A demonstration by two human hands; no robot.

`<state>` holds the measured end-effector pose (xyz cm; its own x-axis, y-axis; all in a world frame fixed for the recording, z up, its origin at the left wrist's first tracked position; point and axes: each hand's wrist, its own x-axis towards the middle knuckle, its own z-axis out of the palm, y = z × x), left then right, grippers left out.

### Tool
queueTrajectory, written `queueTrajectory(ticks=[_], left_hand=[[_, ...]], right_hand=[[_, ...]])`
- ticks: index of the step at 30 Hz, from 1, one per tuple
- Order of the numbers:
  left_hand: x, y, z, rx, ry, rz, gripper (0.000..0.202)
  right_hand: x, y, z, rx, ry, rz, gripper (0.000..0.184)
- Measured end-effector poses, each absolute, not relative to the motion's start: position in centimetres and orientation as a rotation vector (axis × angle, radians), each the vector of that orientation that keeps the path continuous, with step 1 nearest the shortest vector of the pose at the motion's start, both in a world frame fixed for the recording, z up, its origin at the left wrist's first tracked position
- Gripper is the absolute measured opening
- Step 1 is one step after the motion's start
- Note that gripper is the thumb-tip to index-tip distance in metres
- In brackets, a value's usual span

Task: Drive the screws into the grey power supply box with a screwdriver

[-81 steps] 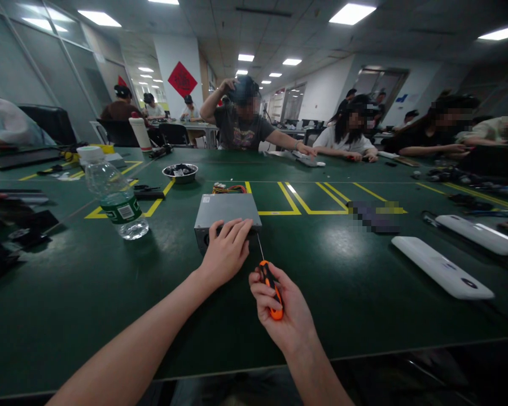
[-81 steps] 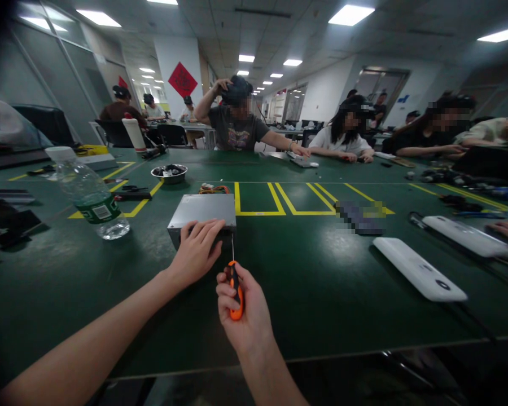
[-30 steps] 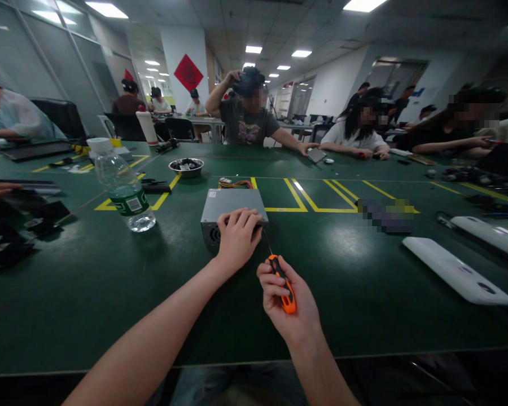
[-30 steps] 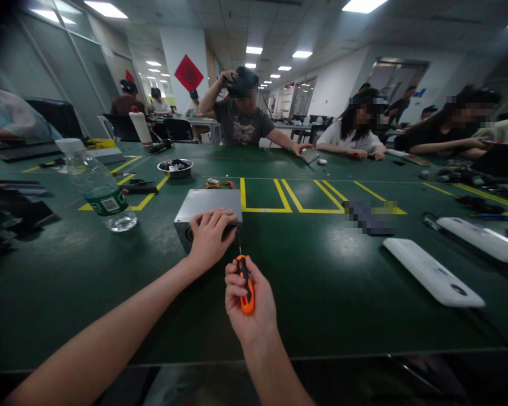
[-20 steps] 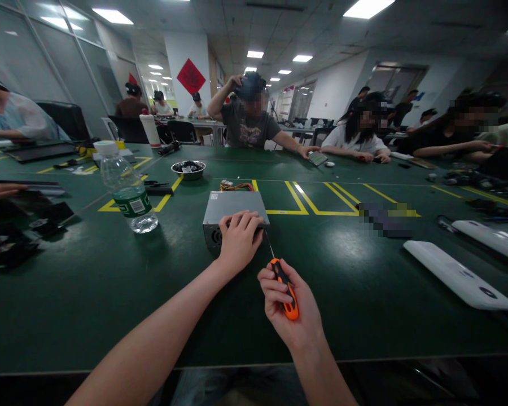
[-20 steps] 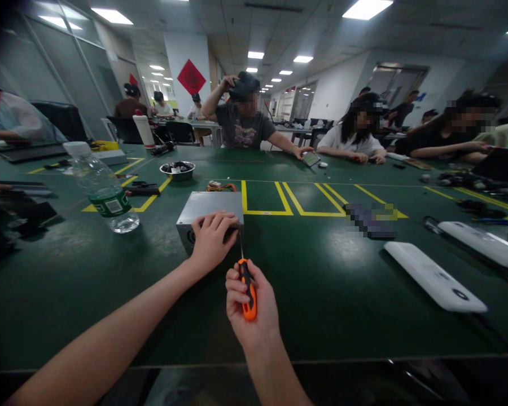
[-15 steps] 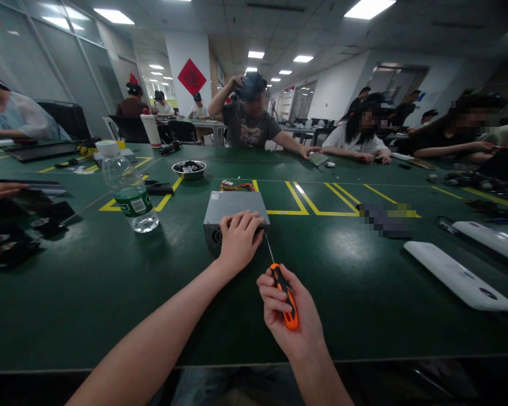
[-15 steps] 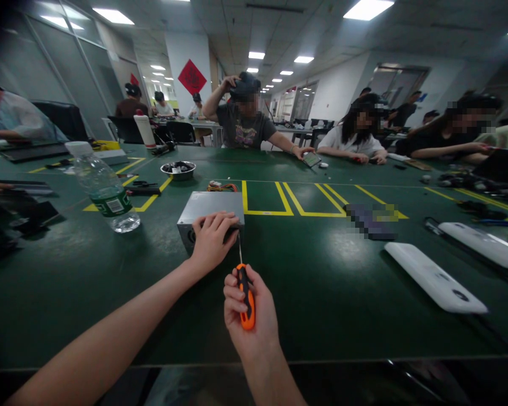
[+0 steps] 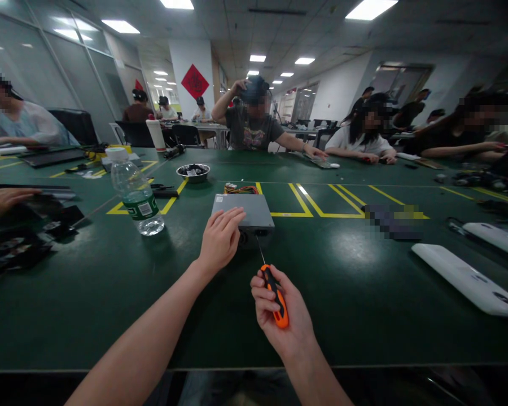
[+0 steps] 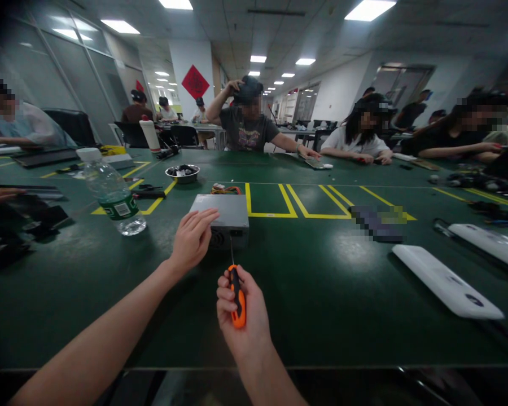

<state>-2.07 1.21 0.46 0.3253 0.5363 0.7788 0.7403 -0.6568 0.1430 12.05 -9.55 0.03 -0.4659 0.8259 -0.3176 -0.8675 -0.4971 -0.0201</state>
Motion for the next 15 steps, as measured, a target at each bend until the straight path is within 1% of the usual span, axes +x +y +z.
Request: queueTrajectory(ticks=[7,15], left_hand=[[-1.78,0.92,0.35,-2.373,-1.155,-1.238,0.031],[-1.77,0.90,0.29,-2.367,-1.156,-1.259,0.029]], right_hand=[[11.60,-9.21,0.08,-0.345,0.217,2.060,0.013],[11.39,-9.03,0.56,-0.398,0.213,2.032,0.022]])
